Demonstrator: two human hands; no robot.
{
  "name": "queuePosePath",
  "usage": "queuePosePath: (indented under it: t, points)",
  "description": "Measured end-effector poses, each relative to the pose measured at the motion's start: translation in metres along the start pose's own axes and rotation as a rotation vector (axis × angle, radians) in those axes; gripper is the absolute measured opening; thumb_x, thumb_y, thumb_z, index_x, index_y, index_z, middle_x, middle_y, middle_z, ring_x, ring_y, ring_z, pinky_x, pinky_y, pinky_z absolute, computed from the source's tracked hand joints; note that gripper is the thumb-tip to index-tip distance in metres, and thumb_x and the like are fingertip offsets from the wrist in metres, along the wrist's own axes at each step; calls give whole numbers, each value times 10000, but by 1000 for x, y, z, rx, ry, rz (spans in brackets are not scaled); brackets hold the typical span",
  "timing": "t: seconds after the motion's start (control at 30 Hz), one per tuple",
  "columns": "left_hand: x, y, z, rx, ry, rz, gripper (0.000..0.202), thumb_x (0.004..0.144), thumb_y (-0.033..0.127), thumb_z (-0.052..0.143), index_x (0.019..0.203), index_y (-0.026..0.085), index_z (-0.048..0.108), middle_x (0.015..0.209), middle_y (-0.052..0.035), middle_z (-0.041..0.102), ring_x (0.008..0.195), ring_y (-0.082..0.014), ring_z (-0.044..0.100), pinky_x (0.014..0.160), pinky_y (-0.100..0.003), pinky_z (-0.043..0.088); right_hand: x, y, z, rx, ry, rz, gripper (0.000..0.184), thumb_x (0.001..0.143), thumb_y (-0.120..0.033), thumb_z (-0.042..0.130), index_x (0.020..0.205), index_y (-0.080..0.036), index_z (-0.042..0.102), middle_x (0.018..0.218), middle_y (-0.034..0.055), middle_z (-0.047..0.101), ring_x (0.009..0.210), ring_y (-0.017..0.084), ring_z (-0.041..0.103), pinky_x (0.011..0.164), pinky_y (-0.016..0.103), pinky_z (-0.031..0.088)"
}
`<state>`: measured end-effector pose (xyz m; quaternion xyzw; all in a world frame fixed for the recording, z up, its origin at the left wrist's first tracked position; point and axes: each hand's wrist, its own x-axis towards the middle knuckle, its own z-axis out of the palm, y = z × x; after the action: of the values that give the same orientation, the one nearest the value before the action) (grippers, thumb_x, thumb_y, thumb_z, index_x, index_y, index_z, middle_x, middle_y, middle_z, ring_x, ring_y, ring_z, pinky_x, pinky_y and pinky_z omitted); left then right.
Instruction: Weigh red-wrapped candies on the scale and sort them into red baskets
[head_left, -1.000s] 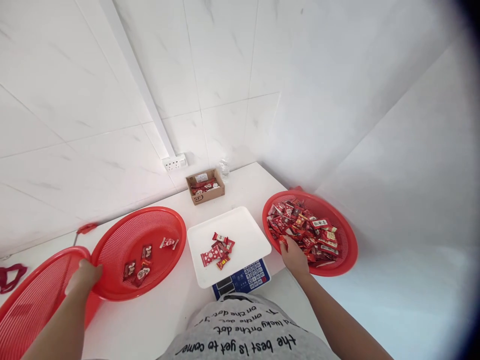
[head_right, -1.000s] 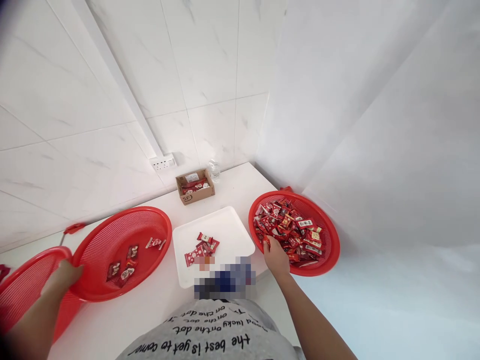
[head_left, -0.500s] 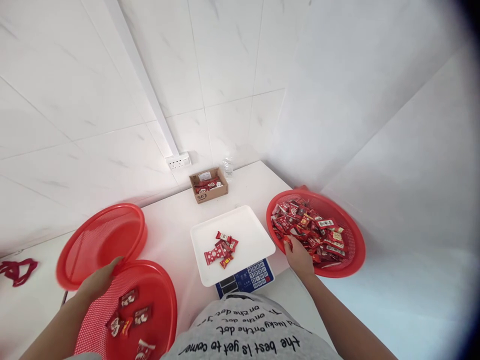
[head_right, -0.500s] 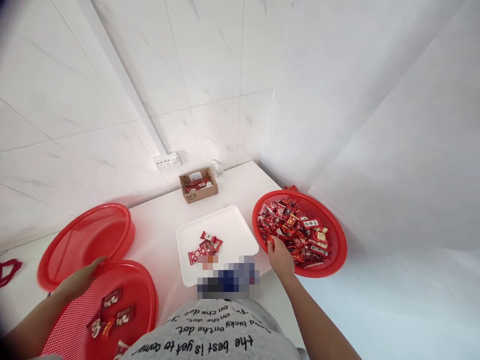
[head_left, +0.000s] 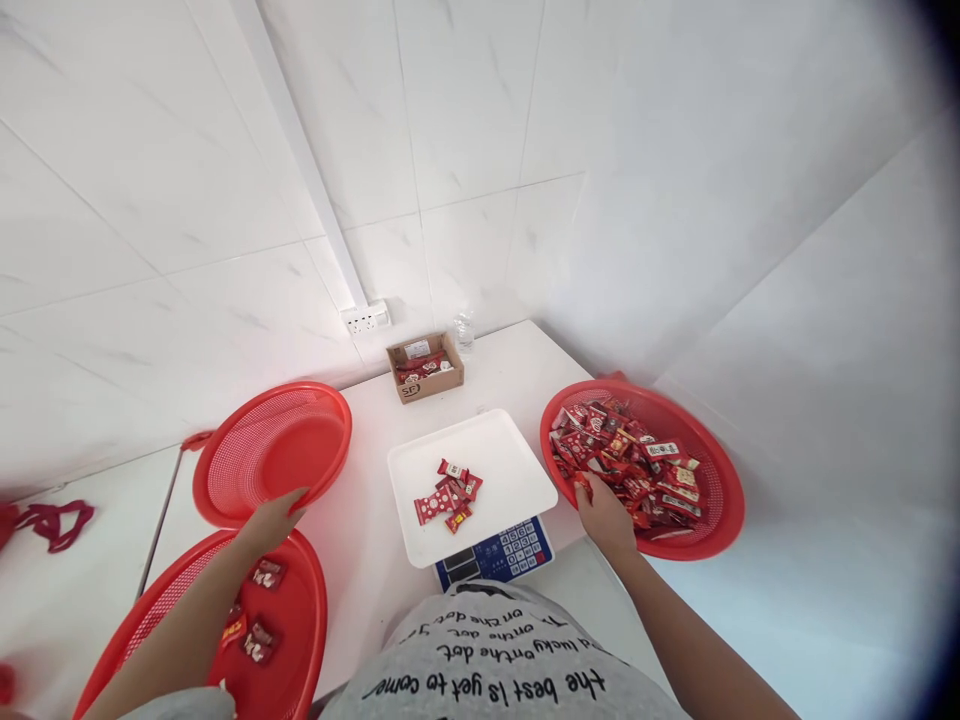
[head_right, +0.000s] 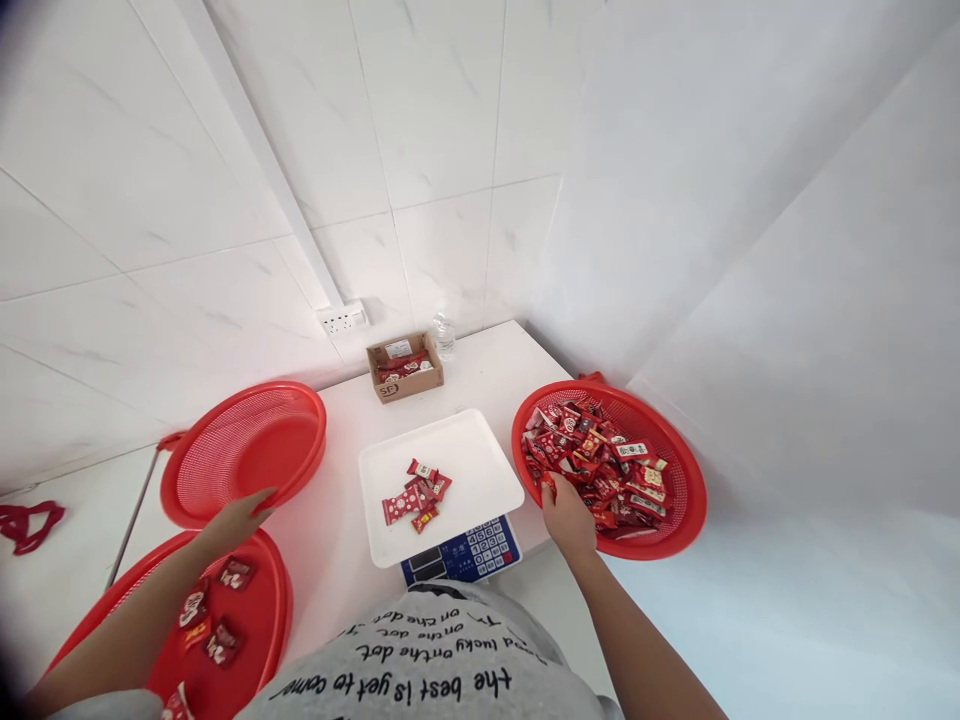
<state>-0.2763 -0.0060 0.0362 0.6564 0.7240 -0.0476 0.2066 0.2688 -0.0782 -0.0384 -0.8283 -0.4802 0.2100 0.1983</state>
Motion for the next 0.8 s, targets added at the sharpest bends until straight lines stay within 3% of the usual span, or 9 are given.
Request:
queuePosePath:
  t: [0.2, 0.33, 0.47, 0.53, 0.63, 0.73, 0.8]
  points:
    - [6, 33, 6, -14, -25, 111, 475, 826, 342, 426, 1254, 154, 508, 1264, -92, 565, 1162, -266, 515, 948, -380, 412, 0, 0, -1, 7, -5, -2, 424, 874, -324, 331, 1214, -143, 507, 1250, 113, 552, 1116, 254, 510, 872, 339, 396]
    - [3, 66, 17, -26, 53, 196, 469, 873, 341, 360, 1293, 156, 459, 1280, -109, 543, 1193, -272, 479, 970, -415, 386, 0, 0, -1, 3, 2, -10, 413, 879, -321, 329, 1210, -154, 512, 1234, 112, 561, 1094, 245, 522, 861, 330, 397]
    - [-6, 119, 46, -56, 171, 332, 519, 903, 392, 320, 1374, 174, 328, 1437, -103, 349, 1357, -240, 225, 1089, -424, 219, -1, -2, -2, -15, -1, 3, 407, 882, -316, 325, 1204, -153, 515, 1237, 119, 558, 1070, 244, 534, 838, 327, 401]
    - [-12, 150, 64, -64, 150, 450, 592, 870, 470, 409, 1388, 202, 305, 1472, -85, 288, 1370, -230, 183, 1105, -402, 195, -1, -2, -2, -23, -4, 12, 405, 884, -319, 325, 1201, -156, 518, 1222, 118, 567, 1060, 242, 539, 833, 320, 400]
    - [-17, 193, 89, -33, 75, 678, 801, 773, 574, 533, 1422, 214, 232, 1512, -125, 149, 1383, -306, 86, 1099, -489, 143, -1, -2, -2, -26, 0, 4, 404, 885, -321, 325, 1200, -162, 520, 1208, 116, 576, 1050, 234, 544, 833, 312, 399]
    - [-15, 223, 106, 13, 70, 723, 878, 694, 617, 600, 1416, 260, 249, 1507, -130, 156, 1366, -361, 111, 1070, -551, 146, -1, -2, -2, -29, 9, 7, 417, 884, -325, 323, 1214, -154, 513, 1214, 126, 570, 1045, 234, 547, 825, 316, 405]
    - [-12, 235, 111, 21, 93, 724, 770, 715, 586, 597, 1376, 283, 340, 1472, -116, 248, 1341, -370, 170, 1060, -551, 165, -2, -2, -2, -30, 12, 4, 415, 882, -320, 325, 1216, -159, 512, 1217, 119, 569, 1054, 229, 544, 827, 314, 405]
